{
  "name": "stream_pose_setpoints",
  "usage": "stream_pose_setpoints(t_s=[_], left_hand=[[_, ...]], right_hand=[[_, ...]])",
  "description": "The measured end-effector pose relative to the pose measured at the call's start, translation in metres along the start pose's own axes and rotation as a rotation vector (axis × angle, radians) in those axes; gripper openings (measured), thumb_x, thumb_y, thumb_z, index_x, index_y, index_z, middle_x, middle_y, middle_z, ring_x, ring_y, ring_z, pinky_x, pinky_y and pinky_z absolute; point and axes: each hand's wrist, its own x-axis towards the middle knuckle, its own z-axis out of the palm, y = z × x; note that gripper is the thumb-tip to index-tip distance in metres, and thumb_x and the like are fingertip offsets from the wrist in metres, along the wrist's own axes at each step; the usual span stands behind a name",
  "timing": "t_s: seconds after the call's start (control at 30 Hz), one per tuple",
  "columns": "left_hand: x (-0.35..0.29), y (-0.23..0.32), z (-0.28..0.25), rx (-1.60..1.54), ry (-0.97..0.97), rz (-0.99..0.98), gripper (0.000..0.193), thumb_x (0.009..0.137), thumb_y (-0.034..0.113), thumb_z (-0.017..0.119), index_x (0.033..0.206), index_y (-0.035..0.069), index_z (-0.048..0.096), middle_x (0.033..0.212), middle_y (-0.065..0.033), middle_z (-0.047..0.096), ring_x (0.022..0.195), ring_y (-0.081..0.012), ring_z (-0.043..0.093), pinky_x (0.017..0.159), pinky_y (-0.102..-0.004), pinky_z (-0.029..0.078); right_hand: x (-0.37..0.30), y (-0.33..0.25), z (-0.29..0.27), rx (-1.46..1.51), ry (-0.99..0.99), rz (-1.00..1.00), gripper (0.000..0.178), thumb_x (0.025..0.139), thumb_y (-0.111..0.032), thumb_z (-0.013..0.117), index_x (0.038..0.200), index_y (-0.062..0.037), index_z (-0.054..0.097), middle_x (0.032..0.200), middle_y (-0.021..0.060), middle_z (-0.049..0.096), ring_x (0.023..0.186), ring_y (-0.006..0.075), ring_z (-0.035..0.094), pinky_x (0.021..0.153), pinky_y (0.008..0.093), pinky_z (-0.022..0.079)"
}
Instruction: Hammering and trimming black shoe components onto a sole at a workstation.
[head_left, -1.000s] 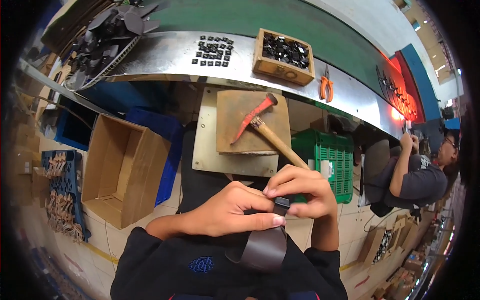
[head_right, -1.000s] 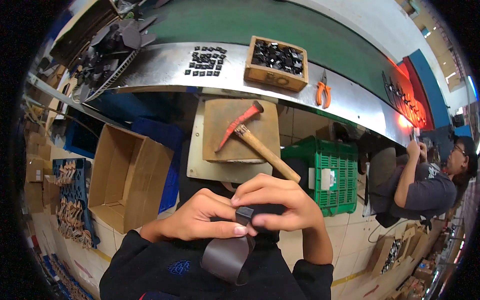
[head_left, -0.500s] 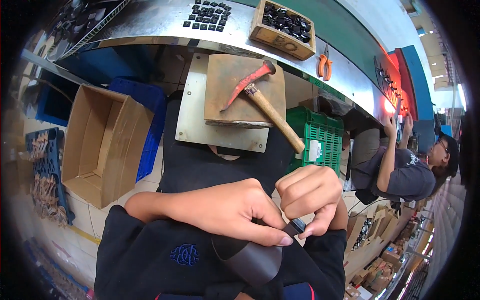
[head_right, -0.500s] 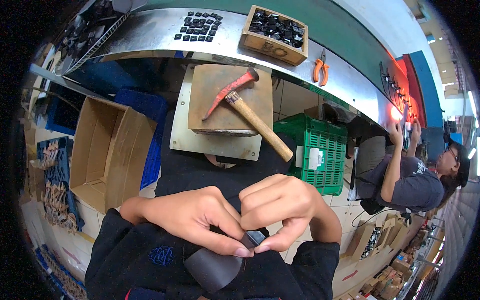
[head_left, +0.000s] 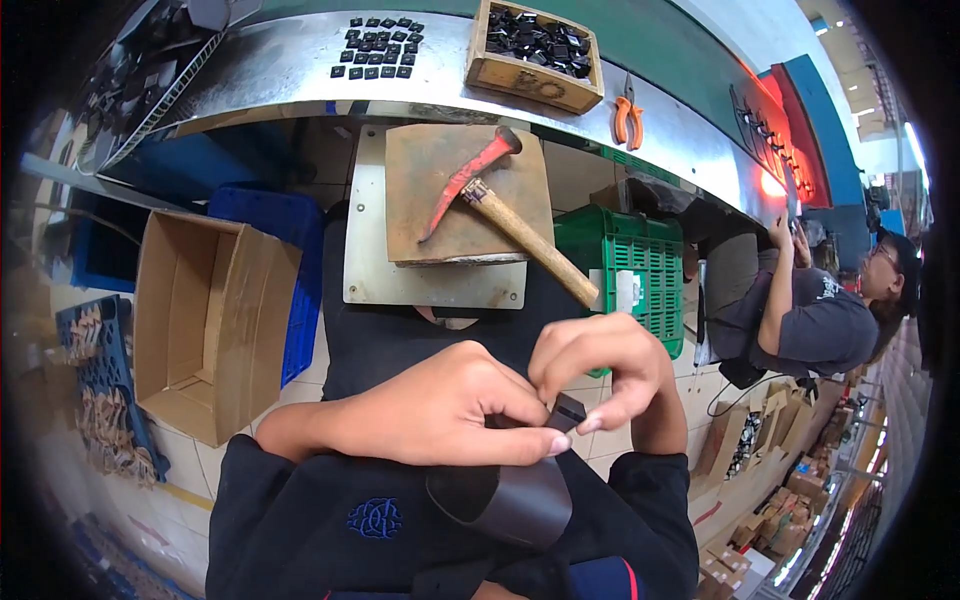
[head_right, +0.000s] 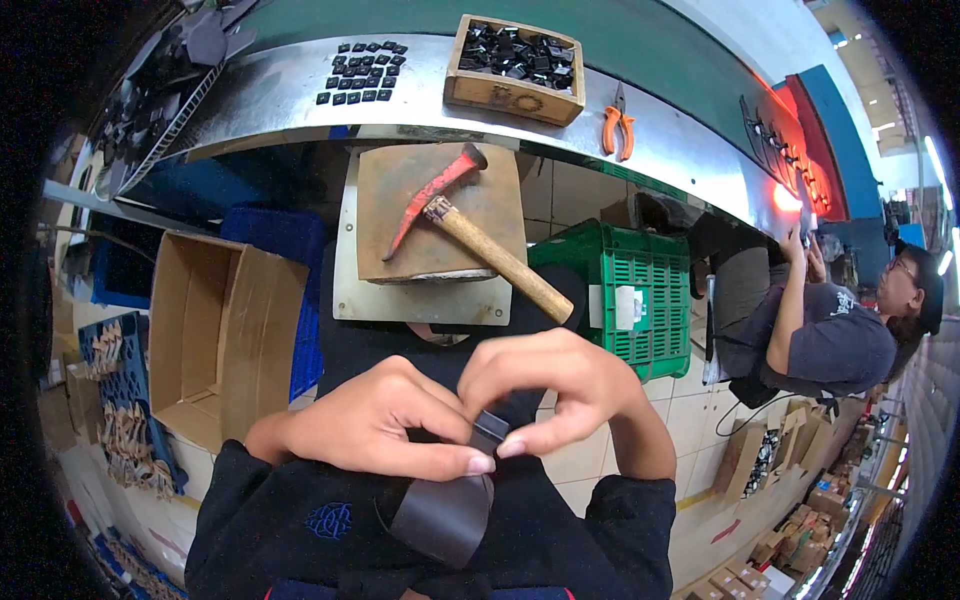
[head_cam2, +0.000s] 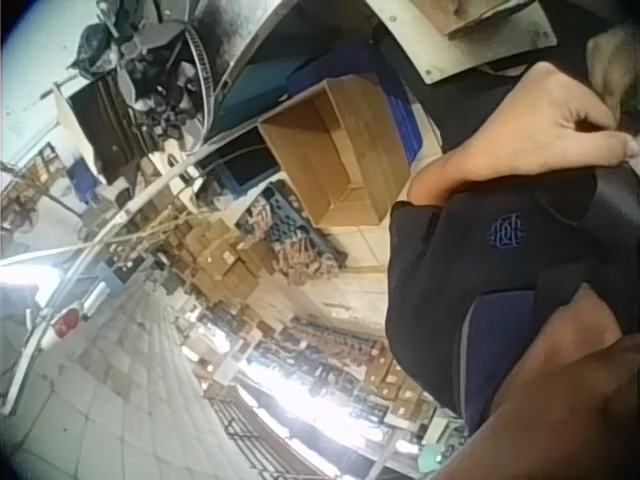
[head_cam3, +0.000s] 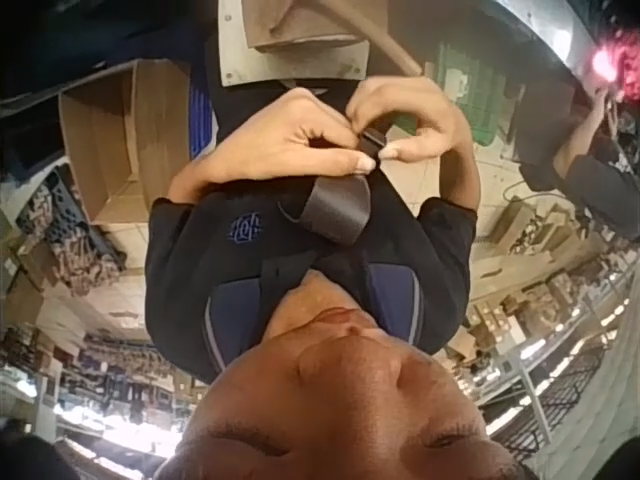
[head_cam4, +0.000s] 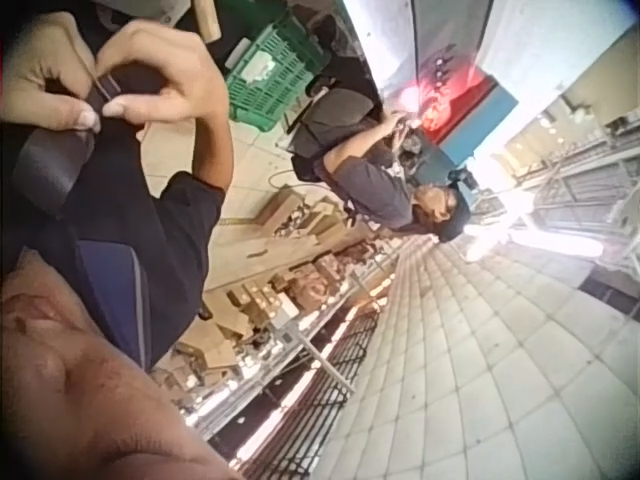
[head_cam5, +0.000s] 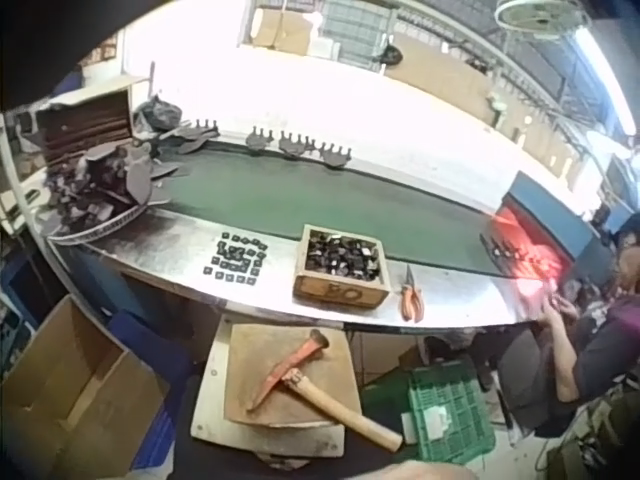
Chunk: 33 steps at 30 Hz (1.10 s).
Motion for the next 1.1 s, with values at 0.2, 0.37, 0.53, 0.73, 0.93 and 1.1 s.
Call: stream_pose_setpoints(t_s=[0.2, 0.37, 0.53, 0.73, 0.93, 1.1], left_hand=[[0.002, -0.004, 0.006, 0.007, 0.151, -0.021, 0.03, 0.098, 0.028, 0.062, 0.094, -0.002, 0.067, 0.08, -0.0159, 0.065, 0.073, -0.0234, 0.063, 0.065, -0.0345, 0.047], [0.007, -0.017, 0.019, -0.406, 0.004, -0.08, 0.038, 0.109, 0.029, 0.042, 0.121, -0.004, 0.058, 0.114, -0.0144, 0.063, 0.109, -0.0223, 0.059, 0.099, -0.0333, 0.044], [0.005, -0.014, 0.025, -0.559, -0.001, -0.2, 0.037, 0.109, 0.028, 0.042, 0.114, -0.003, 0.06, 0.113, -0.0107, 0.06, 0.112, -0.019, 0.056, 0.1, -0.0333, 0.043], [0.008, -0.019, 0.027, -0.548, 0.006, -0.225, 0.033, 0.109, 0.025, 0.043, 0.112, -0.003, 0.059, 0.112, -0.011, 0.058, 0.112, -0.0192, 0.055, 0.1, -0.0329, 0.043], [0.006, -0.018, 0.03, -0.524, 0.02, -0.166, 0.031, 0.109, 0.023, 0.042, 0.112, -0.003, 0.058, 0.11, -0.0103, 0.058, 0.109, -0.0193, 0.055, 0.099, -0.0328, 0.043], [0.007, -0.02, 0.028, -0.509, -0.008, -0.146, 0.03, 0.109, 0.024, 0.04, 0.11, -0.002, 0.057, 0.109, -0.0095, 0.057, 0.108, -0.0188, 0.054, 0.098, -0.0325, 0.043]], right_hand=[[-0.009, 0.034, 0.036, 0.201, 0.403, -0.121, 0.065, 0.084, -0.065, 0.067, 0.105, -0.003, 0.064, 0.104, 0.0138, 0.061, 0.098, 0.0268, 0.057, 0.088, 0.0402, 0.047], [0.001, 0.025, 0.06, 0.334, 0.628, 0.019, 0.063, 0.092, -0.069, 0.049, 0.092, -0.0069, 0.058, 0.099, 0.0111, 0.058, 0.098, 0.0246, 0.054, 0.094, 0.0424, 0.044], [0.004, 0.018, 0.064, 0.354, 0.626, 0.057, 0.067, 0.092, -0.072, 0.045, 0.085, -0.0074, 0.059, 0.092, 0.0105, 0.058, 0.095, 0.0254, 0.055, 0.093, 0.0434, 0.044], [-0.001, 0.024, 0.068, 0.377, 0.673, 0.042, 0.065, 0.094, -0.068, 0.047, 0.081, -0.0061, 0.061, 0.088, 0.0096, 0.059, 0.09, 0.026, 0.056, 0.085, 0.0416, 0.046], [-0.006, 0.03, 0.067, 0.506, 0.578, -0.027, 0.057, 0.097, -0.055, 0.056, 0.092, 0.0006, 0.067, 0.094, 0.012, 0.064, 0.101, 0.0308, 0.058, 0.091, 0.0438, 0.046], [-0.005, 0.028, 0.063, 0.505, 0.547, -0.031, 0.052, 0.098, -0.05, 0.058, 0.092, 0.0006, 0.068, 0.094, 0.0124, 0.065, 0.099, 0.0299, 0.058, 0.09, 0.0436, 0.046]])
